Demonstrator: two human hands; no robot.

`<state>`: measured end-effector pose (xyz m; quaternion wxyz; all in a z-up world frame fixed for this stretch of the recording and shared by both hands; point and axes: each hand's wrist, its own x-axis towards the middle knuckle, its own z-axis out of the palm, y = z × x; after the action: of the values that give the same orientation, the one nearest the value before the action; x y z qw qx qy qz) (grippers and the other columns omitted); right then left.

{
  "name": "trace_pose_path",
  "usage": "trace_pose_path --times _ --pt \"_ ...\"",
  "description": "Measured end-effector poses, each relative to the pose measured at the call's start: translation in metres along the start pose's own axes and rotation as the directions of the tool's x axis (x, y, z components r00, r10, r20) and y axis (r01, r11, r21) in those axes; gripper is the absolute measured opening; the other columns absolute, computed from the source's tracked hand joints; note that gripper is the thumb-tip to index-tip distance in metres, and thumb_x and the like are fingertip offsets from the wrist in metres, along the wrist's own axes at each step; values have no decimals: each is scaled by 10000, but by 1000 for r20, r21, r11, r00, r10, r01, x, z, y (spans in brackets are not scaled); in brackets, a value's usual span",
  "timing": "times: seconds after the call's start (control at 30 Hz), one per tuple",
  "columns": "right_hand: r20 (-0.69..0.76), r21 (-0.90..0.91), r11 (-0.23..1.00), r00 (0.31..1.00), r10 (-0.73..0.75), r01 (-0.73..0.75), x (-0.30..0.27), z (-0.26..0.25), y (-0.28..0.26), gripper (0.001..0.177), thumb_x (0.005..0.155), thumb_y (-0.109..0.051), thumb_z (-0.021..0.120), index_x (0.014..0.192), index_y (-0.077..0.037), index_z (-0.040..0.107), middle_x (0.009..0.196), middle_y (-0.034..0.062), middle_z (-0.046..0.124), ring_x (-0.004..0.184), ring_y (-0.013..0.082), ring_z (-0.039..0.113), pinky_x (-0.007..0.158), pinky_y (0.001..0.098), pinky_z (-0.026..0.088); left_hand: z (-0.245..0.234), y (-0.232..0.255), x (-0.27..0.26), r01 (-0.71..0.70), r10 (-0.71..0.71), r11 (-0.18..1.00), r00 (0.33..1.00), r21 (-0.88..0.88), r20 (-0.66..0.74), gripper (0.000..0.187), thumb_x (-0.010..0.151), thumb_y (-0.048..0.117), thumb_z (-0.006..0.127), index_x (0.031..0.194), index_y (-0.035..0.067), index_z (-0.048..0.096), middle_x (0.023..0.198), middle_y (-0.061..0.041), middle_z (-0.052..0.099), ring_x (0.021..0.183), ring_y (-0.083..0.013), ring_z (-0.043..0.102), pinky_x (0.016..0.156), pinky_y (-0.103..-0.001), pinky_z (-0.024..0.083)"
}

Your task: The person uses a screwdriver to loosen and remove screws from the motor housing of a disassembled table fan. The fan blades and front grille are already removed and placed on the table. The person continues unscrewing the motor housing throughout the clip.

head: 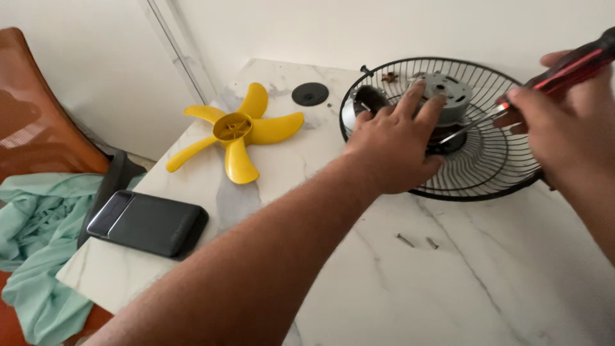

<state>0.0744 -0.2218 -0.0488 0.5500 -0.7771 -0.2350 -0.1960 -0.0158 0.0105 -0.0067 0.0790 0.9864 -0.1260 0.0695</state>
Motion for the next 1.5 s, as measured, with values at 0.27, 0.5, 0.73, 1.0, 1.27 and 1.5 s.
trace_pose_path --times 0.27,0.5,0.73,1.0,1.27,1.5 --pt "-7 57 998 1000 -4 5 5 -2 35 345 1270 -158 522 1512 10 343 1161 143 643 952 191 711 824 324 611 1 -4 -1 -29 29 999 1000 35 8 948 896 577 628 1599 183 129 1692 -185 97 1337 -400 527 1111 -592 389" --pt "58 -128 989 996 -68 75 5 -2 43 378 1267 -148 567 1490 52 336 1154 166 623 989 215 719 854 336 653 5 -4 1 -36 35 997 999 61 13 933 922 600 590 1605 198 99 1690 -183 65 1340 -374 527 1104 -601 384" --pt "69 -90 996 997 -17 23 7 -2 50 406 1222 -140 544 1516 47 337 1142 178 644 925 237 711 807 359 618 7 -4 -1 -38 38 998 999 57 1 945 922 592 594 1614 206 79 1703 -173 59 1368 -337 528 1112 -580 400" --pt "83 -111 986 990 -118 127 7 -4 47 251 1231 -137 509 1386 60 494 1117 179 682 1004 248 731 888 371 610 9 -4 1 -31 31 997 1000 66 5 954 920 593 591 1612 198 67 1704 -173 56 1352 -341 538 1111 -564 405" --pt "113 -181 957 972 -207 225 13 -1 27 122 1175 -62 554 1181 58 566 1019 174 685 946 252 724 843 381 620 6 -4 -1 -34 33 996 999 79 8 953 928 600 576 1614 197 51 1701 -172 55 1355 -363 529 1122 -572 391" --pt "150 -46 952 944 -294 304 8 -4 9 265 1125 54 519 1313 104 340 1045 236 658 977 275 733 889 367 645 4 -3 -2 -28 26 998 999 63 36 966 933 580 593 1617 185 37 1705 -171 35 1385 -387 486 1152 -596 349"
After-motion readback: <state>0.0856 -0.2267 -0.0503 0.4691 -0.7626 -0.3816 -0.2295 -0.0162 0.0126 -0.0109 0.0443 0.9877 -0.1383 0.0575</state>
